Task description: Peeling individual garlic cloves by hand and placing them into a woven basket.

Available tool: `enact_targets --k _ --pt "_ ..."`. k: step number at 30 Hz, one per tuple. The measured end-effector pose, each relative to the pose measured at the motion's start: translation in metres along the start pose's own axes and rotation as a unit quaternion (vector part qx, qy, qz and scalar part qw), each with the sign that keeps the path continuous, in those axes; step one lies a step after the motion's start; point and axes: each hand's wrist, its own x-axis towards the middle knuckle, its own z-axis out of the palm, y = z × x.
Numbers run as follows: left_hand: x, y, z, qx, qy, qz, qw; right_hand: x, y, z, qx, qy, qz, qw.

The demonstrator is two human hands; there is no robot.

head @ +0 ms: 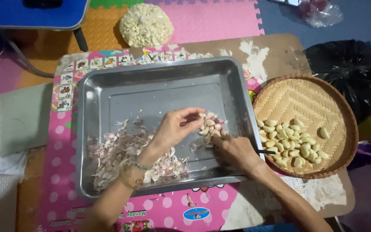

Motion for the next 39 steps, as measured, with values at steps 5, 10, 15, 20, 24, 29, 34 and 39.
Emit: enact_targets --k 5,10,15,20,24,29,34,39 --pt "-0.010 0.009 0.001 -0.032 0.029 0.012 0.999 -0.009 -0.006 -0.053 0.181 0.038 0.049 0.982" --pt "-0.014 0.006 -0.001 -0.048 0.048 0.021 0.997 -0.014 -0.022 -0.100 0.419 0.153 0.032 0.895" --pt "-0.016 0.014 0.000 -0.052 0.052 0.017 0.997 0.008 -0.031 -0.088 0.378 0.311 -0.031 0.871" --pt "-0.016 0.011 -0.003 0.011 0.035 0.003 0.999 0.019 -0.042 -0.085 0.354 0.361 -0.079 0.859" --pt "-0.017 0.024 -0.003 0.061 0.023 0.001 0.998 0.028 -0.029 -0.060 0.256 0.373 -0.087 0.888" --pt "-0.022 0.031 0.001 0.109 0.003 -0.001 0.994 0.031 -0.026 -0.056 0.127 0.409 -0.105 0.898" --pt "-0.019 0.027 0.001 0.101 -0.036 -0.042 0.993 0.037 -0.018 -0.040 0.017 0.461 -0.104 0.881" --pt "-0.020 0.020 0.002 0.123 -0.071 -0.085 0.986 0.039 -0.019 -0.034 0.039 0.459 -0.114 0.880"
